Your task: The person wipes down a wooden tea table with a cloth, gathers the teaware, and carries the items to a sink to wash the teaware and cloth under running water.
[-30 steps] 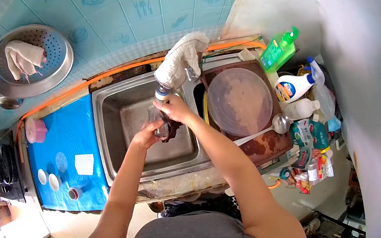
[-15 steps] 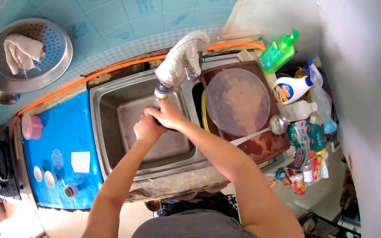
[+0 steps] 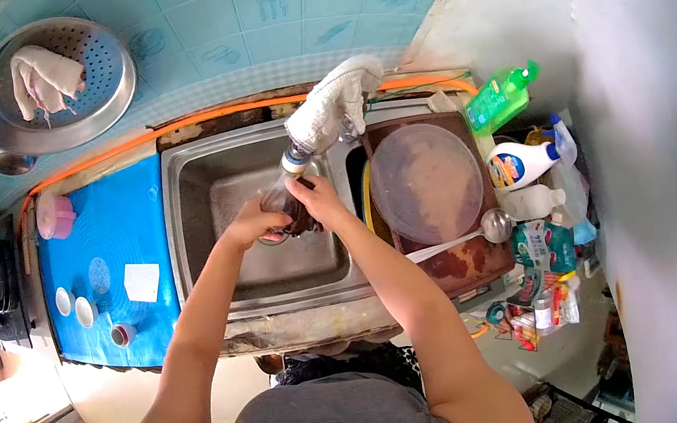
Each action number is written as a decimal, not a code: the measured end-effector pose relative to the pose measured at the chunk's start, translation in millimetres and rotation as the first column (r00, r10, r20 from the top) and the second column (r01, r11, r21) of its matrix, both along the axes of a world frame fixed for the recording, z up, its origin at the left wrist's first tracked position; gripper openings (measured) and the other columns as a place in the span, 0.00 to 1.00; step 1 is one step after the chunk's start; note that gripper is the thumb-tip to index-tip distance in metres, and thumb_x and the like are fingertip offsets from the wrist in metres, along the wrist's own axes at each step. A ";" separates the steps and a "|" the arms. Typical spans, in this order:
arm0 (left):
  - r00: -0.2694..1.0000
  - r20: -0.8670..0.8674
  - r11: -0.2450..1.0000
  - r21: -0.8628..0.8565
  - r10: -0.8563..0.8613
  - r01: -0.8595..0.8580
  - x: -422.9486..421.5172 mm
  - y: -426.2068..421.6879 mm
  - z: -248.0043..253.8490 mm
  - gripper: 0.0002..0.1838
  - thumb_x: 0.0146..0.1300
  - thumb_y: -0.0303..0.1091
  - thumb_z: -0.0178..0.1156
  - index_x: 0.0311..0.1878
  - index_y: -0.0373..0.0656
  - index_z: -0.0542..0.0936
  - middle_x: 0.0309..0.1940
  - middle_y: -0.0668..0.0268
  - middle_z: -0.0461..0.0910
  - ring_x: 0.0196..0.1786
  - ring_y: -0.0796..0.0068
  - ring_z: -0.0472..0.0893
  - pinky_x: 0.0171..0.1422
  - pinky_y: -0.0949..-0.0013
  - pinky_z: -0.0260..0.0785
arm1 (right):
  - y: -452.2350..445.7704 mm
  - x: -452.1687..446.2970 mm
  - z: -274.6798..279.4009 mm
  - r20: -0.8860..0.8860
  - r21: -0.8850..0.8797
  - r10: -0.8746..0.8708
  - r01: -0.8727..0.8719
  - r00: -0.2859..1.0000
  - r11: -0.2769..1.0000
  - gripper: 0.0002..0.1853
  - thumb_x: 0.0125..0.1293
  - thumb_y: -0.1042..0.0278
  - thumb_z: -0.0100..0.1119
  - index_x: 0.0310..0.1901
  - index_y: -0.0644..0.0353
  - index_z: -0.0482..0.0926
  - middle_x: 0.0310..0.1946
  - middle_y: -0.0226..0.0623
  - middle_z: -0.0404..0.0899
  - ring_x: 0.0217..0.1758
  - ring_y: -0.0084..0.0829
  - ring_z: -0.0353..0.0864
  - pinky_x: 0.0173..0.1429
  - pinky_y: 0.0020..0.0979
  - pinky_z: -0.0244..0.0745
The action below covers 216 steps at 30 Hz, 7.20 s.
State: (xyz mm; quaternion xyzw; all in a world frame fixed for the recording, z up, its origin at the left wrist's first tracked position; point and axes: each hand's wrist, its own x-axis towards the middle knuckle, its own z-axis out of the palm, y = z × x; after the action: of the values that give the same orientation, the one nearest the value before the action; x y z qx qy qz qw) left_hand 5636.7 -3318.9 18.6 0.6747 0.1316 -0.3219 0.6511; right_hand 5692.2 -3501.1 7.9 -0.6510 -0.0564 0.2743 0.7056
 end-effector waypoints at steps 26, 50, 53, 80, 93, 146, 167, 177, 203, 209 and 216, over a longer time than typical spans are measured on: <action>0.944 0.190 0.936 0.181 0.269 -0.303 -5.7 -23.0 23.6 0.28 0.44 0.34 0.68 0.52 0.36 0.75 0.27 0.65 0.81 0.25 0.76 0.81 0.22 0.75 0.72 | 5.5 6.4 20.4 0.376 -0.218 0.143 -0.063 0.916 0.974 0.20 0.65 0.52 0.61 0.40 0.66 0.79 0.28 0.39 0.80 0.33 0.28 0.78 0.41 0.32 0.72; 0.920 0.390 0.666 0.678 0.031 -0.309 -24.2 -25.7 -13.1 0.37 0.41 0.44 0.70 0.56 0.39 0.73 0.36 0.56 0.83 0.39 0.55 0.83 0.45 0.59 0.76 | 0.6 -19.9 5.1 -0.270 0.408 -0.297 0.388 0.916 0.826 0.16 0.66 0.62 0.61 0.48 0.63 0.74 0.43 0.35 0.78 0.44 0.29 0.79 0.49 0.36 0.76; 0.958 0.287 0.650 0.724 0.021 -0.231 -19.4 -32.8 -3.2 0.35 0.40 0.48 0.71 0.51 0.39 0.74 0.40 0.52 0.83 0.47 0.50 0.81 0.52 0.55 0.74 | 18.7 -30.4 8.5 0.836 -0.271 0.165 0.132 0.523 0.954 0.16 0.68 0.59 0.56 0.49 0.61 0.78 0.38 0.39 0.81 0.38 0.42 0.82 0.43 0.43 0.76; 0.868 0.472 0.964 0.123 0.153 -0.236 -42.0 -3.4 -53.2 0.41 0.35 0.27 0.71 0.60 0.37 0.69 0.48 0.61 0.76 0.51 0.69 0.76 0.56 0.66 0.69 | -6.3 20.8 -23.5 -0.655 0.340 0.021 0.270 0.756 0.901 0.14 0.67 0.62 0.50 0.46 0.63 0.76 0.40 0.38 0.81 0.43 0.36 0.82 0.52 0.42 0.78; 0.995 0.050 0.858 -0.503 -0.089 0.102 -28.2 1.7 0.0 0.40 0.38 0.22 0.64 0.63 0.35 0.67 0.49 0.62 0.78 0.50 0.69 0.79 0.47 0.65 0.77 | 13.3 36.3 65.0 0.349 -0.616 0.894 -0.650 0.280 0.444 0.25 0.61 0.65 0.63 0.60 0.58 0.70 0.51 0.47 0.78 0.55 0.44 0.78 0.57 0.39 0.72; 0.360 -0.579 0.156 -0.372 0.732 -0.915 -5.2 -54.6 -59.7 0.25 0.69 0.42 0.35 0.64 0.43 0.69 0.60 0.54 0.72 0.62 0.55 0.72 0.69 0.52 0.63 | 24.5 -81.2 -10.2 0.854 -0.283 0.070 0.348 0.516 0.894 0.17 0.64 0.63 0.57 0.52 0.61 0.79 0.56 0.51 0.74 0.61 0.60 0.68 0.66 0.50 0.63; 0.723 -0.196 0.683 -0.237 0.663 -0.691 -15.9 -36.8 -18.7 0.36 0.62 0.66 0.51 0.59 0.41 0.72 0.51 0.58 0.79 0.50 0.63 0.80 0.46 0.59 0.73 | 10.9 -0.6 -43.9 -0.380 0.372 0.018 0.136 0.925 0.918 0.20 0.69 0.53 0.53 0.51 0.62 0.76 0.45 0.38 0.81 0.44 0.34 0.82 0.52 0.38 0.77; 0.556 -0.568 0.423 -0.362 0.607 -0.831 -3.3 -37.7 -28.4 0.28 0.66 0.59 0.44 0.53 0.47 0.78 0.50 0.62 0.80 0.53 0.59 0.79 0.61 0.51 0.69 | 24.2 -21.6 3.2 0.395 -0.073 -0.042 0.077 0.918 0.994 0.23 0.63 0.60 0.63 0.55 0.62 0.72 0.45 0.41 0.78 0.46 0.31 0.79 0.51 0.33 0.73; 0.713 -0.544 0.536 -0.477 0.442 -0.697 -14.5 -30.5 -46.2 0.23 0.62 0.59 0.50 0.43 0.49 0.78 0.33 0.72 0.81 0.28 0.80 0.79 0.14 0.82 0.55 | 16.0 -2.9 -13.8 -0.069 0.082 -0.235 0.241 0.969 0.967 0.15 0.67 0.62 0.60 0.41 0.69 0.80 0.32 0.32 0.80 0.35 0.20 0.76 0.39 0.27 0.72; 0.795 0.248 0.810 0.065 0.553 -0.583 -15.6 -27.7 -1.1 0.36 0.55 0.54 0.64 0.64 0.42 0.72 0.52 0.60 0.77 0.36 0.71 0.82 0.38 0.64 0.73 | -8.3 -21.2 4.0 -0.637 0.495 0.071 0.337 0.768 0.801 0.25 0.69 0.47 0.55 0.55 0.61 0.72 0.47 0.36 0.79 0.47 0.33 0.80 0.48 0.38 0.77; 0.765 0.461 0.893 -0.240 0.450 -0.381 -24.6 -13.2 13.0 0.63 0.40 0.31 0.79 0.76 0.43 0.46 0.69 0.52 0.59 0.56 0.63 0.77 0.60 0.63 0.71 | 0.5 -45.8 -20.6 -0.483 0.520 0.077 0.215 0.872 0.827 0.26 0.66 0.47 0.59 0.55 0.60 0.73 0.47 0.36 0.79 0.50 0.31 0.80 0.52 0.35 0.77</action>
State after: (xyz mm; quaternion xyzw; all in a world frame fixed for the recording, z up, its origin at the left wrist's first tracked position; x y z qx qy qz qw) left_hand 5612.1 -3332.1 31.6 0.6442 0.0812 0.0107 0.7604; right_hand 5646.4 -3500.6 -12.7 -0.3282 0.0685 0.3729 0.8652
